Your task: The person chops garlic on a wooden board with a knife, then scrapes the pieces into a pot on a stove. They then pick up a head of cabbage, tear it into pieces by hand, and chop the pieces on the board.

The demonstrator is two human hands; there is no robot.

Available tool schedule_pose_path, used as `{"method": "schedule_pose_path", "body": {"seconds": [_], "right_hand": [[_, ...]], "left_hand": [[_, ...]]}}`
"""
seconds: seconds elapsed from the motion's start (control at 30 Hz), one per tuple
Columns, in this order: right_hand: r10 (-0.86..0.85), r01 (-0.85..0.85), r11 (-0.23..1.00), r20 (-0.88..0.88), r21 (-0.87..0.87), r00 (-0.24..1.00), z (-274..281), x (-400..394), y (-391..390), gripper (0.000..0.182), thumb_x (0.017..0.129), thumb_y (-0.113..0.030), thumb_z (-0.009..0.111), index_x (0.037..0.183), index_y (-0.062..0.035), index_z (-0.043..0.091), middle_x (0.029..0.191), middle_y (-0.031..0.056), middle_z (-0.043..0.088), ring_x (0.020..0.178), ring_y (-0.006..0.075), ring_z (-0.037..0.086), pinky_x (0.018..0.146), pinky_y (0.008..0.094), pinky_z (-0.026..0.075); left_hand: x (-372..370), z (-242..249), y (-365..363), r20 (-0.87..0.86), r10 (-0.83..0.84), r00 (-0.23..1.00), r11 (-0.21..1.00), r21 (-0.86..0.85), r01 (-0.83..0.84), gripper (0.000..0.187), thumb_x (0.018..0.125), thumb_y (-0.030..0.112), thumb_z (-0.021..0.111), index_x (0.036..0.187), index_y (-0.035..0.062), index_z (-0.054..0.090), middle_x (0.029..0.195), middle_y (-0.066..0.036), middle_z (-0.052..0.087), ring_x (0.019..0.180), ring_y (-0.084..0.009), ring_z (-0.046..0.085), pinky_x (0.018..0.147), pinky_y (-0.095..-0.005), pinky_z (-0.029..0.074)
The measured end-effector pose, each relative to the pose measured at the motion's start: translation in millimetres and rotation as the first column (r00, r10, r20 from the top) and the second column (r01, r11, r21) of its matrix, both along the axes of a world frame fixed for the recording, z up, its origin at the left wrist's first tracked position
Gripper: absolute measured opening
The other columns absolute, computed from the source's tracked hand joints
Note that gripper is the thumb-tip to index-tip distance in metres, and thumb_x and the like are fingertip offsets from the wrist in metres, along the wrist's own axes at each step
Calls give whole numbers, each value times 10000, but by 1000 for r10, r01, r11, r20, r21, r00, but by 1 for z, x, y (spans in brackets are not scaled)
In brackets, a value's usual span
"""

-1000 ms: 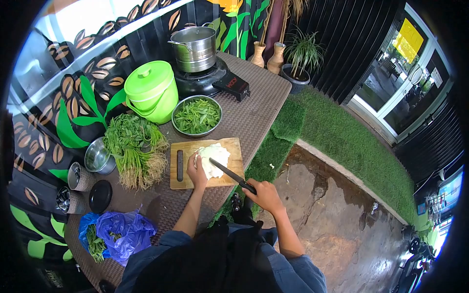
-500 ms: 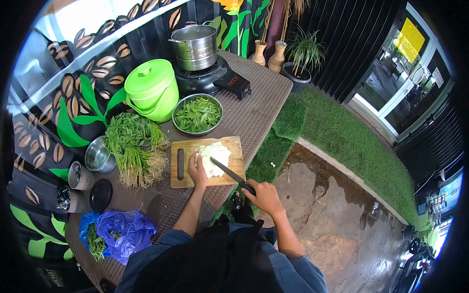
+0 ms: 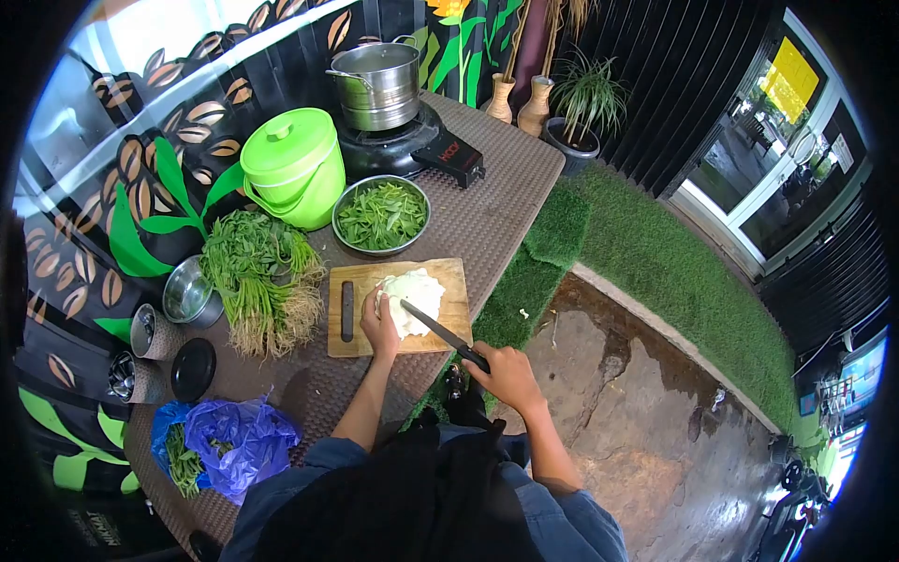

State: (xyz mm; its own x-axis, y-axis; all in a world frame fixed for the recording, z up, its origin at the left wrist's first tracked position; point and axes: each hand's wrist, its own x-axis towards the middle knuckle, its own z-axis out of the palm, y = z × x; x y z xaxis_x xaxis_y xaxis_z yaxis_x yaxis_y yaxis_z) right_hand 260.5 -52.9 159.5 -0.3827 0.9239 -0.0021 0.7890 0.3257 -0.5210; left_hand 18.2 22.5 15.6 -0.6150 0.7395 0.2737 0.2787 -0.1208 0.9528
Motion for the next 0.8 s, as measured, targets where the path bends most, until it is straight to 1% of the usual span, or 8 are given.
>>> {"method": "schedule_pose_path", "body": {"seconds": [0.07,0.2,0.27,0.4,0.5,0.6,0.67,0.8], "right_hand": [[-9,11,999,-28,52,1000,-1,3,1,306,913,-357,653,988,-62,680,702,212,653,709,396,659,677,487,522],[-8,10,997,-27,73,1000,3,6,1,312,914,-357,654,998,-58,682,705,214,654,708,400,657,677,483,524],[-11,11,1000,-13,23,1000,5,3,0,308,916,-353,653,996,-57,682,708,215,655,708,403,655,674,486,522],[-11,12,1000,-19,17,1000,0,-1,0,304,918,-350,653,993,-56,681,704,216,652,702,407,652,665,491,518],[-18,19,1000,-41,14,999,-2,-3,-2,305,922,-349,649,1003,-55,671,712,220,653,711,409,652,674,500,514],[-33,33,999,-6,1,999,-2,-3,-6,312,928,-347,644,1026,-52,658,736,226,659,735,410,655,693,504,513],[-45,45,998,-9,-41,999,2,-4,-9,314,932,-343,638,1039,-47,649,768,227,670,758,413,659,711,503,514],[-44,43,999,-36,-10,998,-3,-1,-12,318,932,-345,638,1035,-44,649,772,222,675,762,415,660,712,501,516]], "left_hand": [[-1,0,0,-9,-11,1000,1000,6,11,305,964,188,570,1183,-10,645,1152,-205,660,1067,-359,630,920,-415,478],[0,0,0,28,-20,999,1000,-7,20,305,963,185,570,1184,-13,644,1153,-209,658,1064,-360,633,919,-416,478],[0,-2,1,38,-19,999,1000,3,19,308,965,186,568,1186,-15,643,1152,-212,657,1072,-360,629,923,-419,477],[-1,-2,1,13,-17,1000,1000,8,17,310,967,188,565,1189,-14,642,1156,-212,655,1079,-361,624,925,-423,474],[-2,-3,1,15,-21,1000,1000,-1,21,314,968,192,565,1192,-14,642,1163,-211,653,1086,-363,619,929,-426,473],[-1,-3,1,8,-19,1000,1000,-15,19,320,970,199,564,1199,-11,641,1166,-209,652,1087,-366,618,931,-425,472],[-2,-2,0,5,-27,1000,1000,-7,27,325,973,203,560,1207,-9,639,1167,-209,652,1092,-370,614,935,-426,469],[-1,-3,0,-6,-22,1000,1000,-5,22,323,976,202,554,1208,-6,640,1167,-210,651,1096,-372,611,936,-428,466]]}}
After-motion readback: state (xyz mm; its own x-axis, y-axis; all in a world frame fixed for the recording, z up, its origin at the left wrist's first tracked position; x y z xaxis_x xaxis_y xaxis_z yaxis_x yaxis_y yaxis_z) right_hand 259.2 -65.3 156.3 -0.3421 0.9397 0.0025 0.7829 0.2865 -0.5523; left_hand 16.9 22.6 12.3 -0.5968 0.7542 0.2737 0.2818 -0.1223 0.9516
